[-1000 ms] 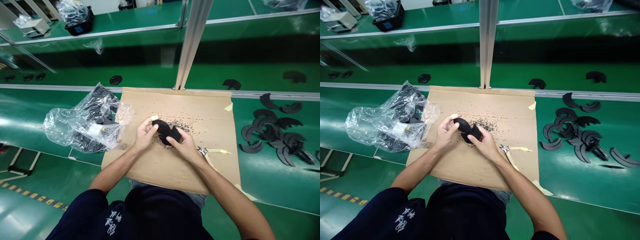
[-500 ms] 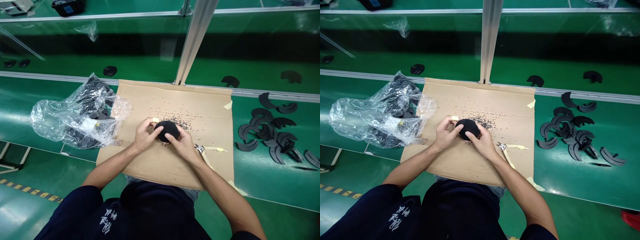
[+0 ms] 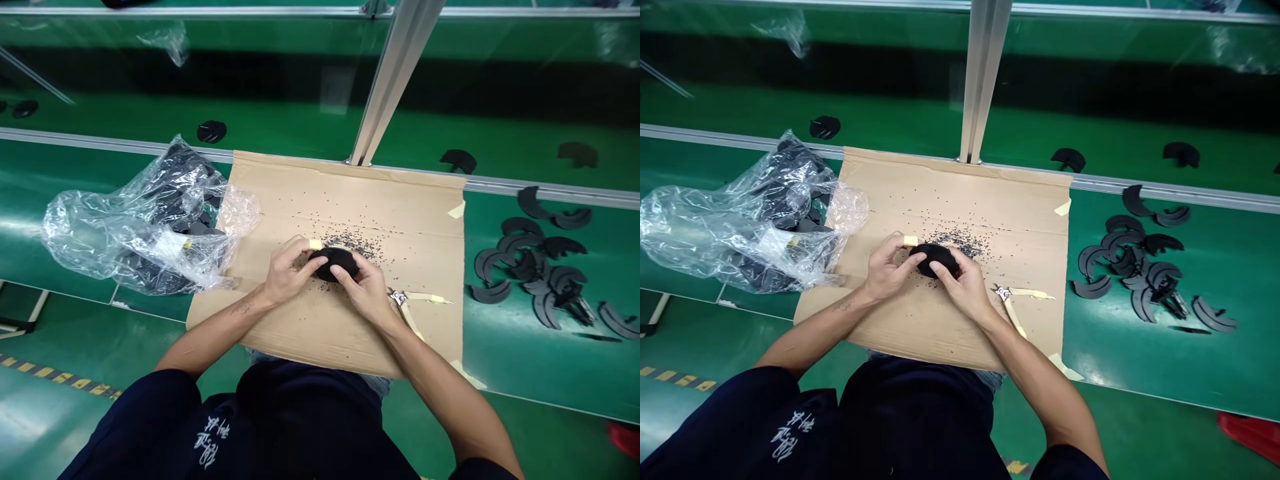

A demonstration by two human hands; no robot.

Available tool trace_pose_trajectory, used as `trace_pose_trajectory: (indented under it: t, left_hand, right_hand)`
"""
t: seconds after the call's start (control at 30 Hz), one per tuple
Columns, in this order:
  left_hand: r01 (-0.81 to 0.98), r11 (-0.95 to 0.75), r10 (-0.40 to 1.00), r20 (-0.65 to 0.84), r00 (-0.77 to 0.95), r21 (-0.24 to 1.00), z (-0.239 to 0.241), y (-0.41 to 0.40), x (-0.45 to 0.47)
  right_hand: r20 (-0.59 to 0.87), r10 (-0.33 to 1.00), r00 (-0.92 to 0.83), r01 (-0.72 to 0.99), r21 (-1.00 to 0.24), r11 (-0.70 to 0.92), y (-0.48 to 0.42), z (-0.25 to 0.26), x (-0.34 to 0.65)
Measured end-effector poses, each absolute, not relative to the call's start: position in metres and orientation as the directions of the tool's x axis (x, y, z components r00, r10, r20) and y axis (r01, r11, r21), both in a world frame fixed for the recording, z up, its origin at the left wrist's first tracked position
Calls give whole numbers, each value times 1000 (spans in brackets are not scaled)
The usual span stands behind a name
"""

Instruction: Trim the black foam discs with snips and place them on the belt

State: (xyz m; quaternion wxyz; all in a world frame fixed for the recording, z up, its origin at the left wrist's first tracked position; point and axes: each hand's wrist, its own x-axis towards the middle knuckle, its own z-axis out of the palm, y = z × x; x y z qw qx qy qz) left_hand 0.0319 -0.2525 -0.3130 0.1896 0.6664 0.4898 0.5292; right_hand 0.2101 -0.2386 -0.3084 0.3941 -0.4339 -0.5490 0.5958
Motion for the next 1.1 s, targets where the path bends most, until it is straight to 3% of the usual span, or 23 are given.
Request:
trace_pose_trajectory:
  t: [0.13,0.3,0.47,0.63,1.1]
  left_hand:
    - [431,-468,846,532,-31,771,-313,-253,32]
    - [215,-437,898,439,40,873,-312,-252,29]
    - [183,-570,821,565,84,801,-308,-251,25]
    - [144,-633,774,617,146,761,-307,-251,27]
    - [139,-713,701,693,169,688,-313,-251,24]
  right_hand:
    - [-70,955,-290,70,-996,-52,-240,-308,212]
    - [109,949,-297,125,-980,152,-243,-304,215]
    - [365,881,-303,102,-906,410,-241,-305,214]
    - [503,804,-318,90,-828,554,-241,-309,214]
    - [502,799,-331,54,-835,547,-239,-314,214]
